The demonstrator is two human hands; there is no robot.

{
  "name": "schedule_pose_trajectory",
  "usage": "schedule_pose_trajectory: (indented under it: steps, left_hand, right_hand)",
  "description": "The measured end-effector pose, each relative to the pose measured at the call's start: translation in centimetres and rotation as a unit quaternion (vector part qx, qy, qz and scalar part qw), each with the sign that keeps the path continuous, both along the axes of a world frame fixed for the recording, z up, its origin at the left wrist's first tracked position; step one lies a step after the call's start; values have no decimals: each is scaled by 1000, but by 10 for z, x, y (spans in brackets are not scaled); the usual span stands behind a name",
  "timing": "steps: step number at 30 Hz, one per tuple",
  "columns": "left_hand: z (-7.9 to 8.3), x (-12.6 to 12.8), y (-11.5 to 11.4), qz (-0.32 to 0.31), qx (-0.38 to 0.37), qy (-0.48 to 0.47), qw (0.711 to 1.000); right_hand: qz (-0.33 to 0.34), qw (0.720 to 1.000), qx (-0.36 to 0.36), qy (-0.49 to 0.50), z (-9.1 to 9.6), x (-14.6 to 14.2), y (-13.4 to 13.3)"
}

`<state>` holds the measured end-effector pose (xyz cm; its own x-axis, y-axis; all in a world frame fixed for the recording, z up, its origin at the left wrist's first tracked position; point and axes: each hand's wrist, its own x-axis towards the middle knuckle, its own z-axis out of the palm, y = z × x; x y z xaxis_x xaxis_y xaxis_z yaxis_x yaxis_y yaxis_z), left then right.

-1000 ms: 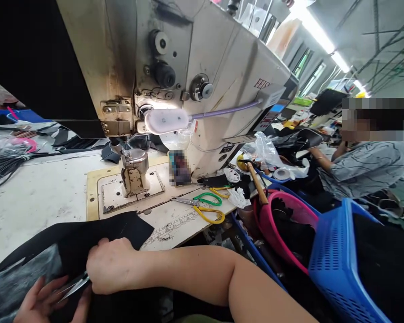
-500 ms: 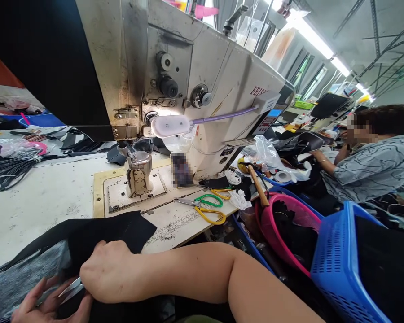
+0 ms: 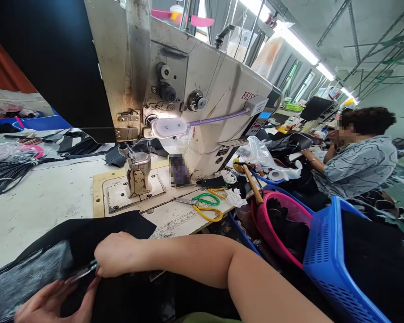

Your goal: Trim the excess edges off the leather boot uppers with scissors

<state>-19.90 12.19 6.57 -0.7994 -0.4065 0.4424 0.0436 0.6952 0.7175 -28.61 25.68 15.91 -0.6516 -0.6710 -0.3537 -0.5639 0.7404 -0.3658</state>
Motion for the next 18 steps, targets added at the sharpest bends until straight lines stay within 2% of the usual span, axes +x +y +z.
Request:
schedule_pose_trajectory:
  steps: [5, 7, 10, 18]
  left_hand:
    - [15, 4, 7, -39, -113, 76, 990]
    - [16, 5, 9, -59, -149, 77, 984]
    - [12, 5, 11, -55, -195, 52, 978]
    - [8, 3, 15, -80, -201, 29, 976]
  right_hand:
    - [-74, 996, -39, -40, -5, -14, 22]
    - [-77, 995, -47, -50, -6, -14, 27]
    - [-71, 995, -36, -56, -5, -10, 25]
    - [-34, 998, 52, -10, 15, -4, -1]
